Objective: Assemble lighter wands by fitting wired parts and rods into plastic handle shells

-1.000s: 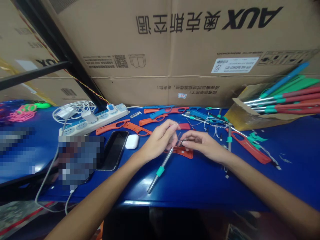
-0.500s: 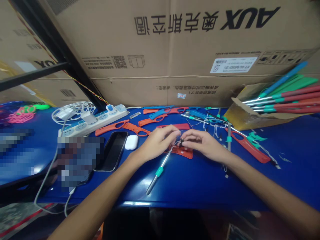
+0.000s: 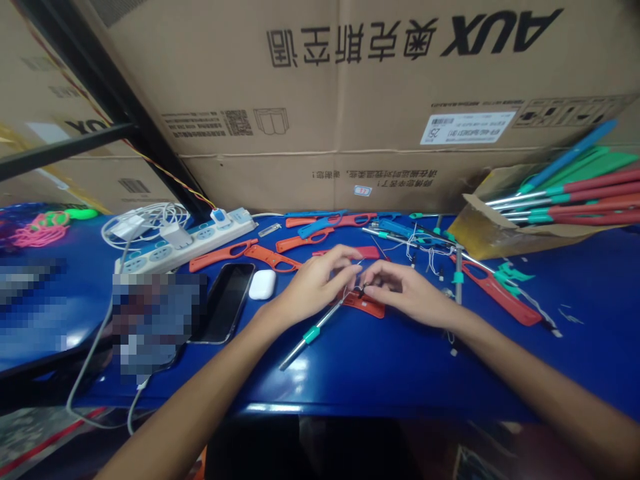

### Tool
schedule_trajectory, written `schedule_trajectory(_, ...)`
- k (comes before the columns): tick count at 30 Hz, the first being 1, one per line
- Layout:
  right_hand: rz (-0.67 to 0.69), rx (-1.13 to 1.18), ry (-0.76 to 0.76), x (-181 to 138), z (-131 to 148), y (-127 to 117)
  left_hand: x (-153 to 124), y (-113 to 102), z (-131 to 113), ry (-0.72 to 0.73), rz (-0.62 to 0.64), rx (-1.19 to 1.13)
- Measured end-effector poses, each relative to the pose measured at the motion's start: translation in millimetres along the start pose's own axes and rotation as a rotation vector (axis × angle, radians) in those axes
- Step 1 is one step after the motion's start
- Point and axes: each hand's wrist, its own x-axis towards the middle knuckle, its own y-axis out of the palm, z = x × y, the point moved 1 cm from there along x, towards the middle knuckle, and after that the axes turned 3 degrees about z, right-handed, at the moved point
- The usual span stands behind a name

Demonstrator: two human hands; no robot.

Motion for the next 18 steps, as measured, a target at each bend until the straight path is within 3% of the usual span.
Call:
schedule_trajectory(4, -0.045, -0.091, -0.009, -0.1, 3.5, 0.3, 0.6, -0.1, 1.0, -0.012, -0.012, 0.000)
schedule_trajectory(12, 0.008, 0.168, 0.085, -0.8, 0.1, 4.7, 0.3, -1.5, -1.9, 0.032, -0.003, 0.057)
schedule_trajectory(18, 0.029, 0.197, 0.088, 0.5, -1.8, 5.8, 1.3, -1.3, -3.1, 0.045, -0.032, 0.081)
